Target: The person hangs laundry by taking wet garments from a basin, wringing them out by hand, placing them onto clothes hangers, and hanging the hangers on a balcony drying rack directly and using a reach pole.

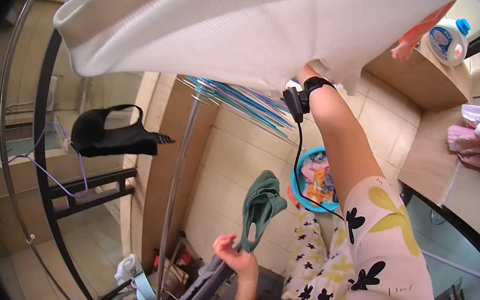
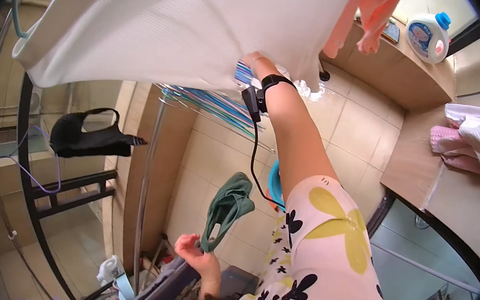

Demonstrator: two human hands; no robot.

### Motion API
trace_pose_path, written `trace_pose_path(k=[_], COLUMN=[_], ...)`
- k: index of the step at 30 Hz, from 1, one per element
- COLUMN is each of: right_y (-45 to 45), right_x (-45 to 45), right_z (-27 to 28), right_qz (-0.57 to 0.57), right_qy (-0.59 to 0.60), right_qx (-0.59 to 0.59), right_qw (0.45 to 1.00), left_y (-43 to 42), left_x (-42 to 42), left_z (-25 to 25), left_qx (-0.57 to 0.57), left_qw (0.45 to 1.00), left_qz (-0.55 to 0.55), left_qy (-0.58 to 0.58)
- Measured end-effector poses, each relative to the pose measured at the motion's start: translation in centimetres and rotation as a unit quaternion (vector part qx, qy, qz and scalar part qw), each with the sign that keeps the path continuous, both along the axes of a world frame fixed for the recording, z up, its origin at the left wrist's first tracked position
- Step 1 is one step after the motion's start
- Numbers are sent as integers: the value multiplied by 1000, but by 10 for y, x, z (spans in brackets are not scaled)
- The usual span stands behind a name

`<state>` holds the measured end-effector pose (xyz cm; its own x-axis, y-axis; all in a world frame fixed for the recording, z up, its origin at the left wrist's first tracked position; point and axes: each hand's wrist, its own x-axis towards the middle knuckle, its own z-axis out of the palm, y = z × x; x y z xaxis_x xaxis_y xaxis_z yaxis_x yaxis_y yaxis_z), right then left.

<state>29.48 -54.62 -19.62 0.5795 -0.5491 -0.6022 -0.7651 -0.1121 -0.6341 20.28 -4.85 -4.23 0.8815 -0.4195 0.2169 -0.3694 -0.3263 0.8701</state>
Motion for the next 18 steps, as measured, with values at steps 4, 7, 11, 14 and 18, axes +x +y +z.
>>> trace_pose_path(k=[4, 7, 11, 14, 18], right_y=[22, 32, 46, 48, 63], right_x=[8, -3, -11, -12, -33], right_z=[-11, -6, 13, 37, 32], right_qz=[-131, -161, -111, -183, -211], right_qy=[21, -23, -123, -146, -258], right_qx=[-142, -152, -119, 110, 247], right_qw=[981, 975, 979, 966, 910], left_y=[22, 2, -18, -20, -13], left_x=[19, 20, 6, 2, -12], left_z=[2, 4, 23, 21, 21], left_qx=[-1, -104, -251, -264, -273], left_qw=[949, 928, 858, 815, 764], left_qz=[83, 72, 30, -25, -39], left_qy=[303, 350, 447, 516, 584])
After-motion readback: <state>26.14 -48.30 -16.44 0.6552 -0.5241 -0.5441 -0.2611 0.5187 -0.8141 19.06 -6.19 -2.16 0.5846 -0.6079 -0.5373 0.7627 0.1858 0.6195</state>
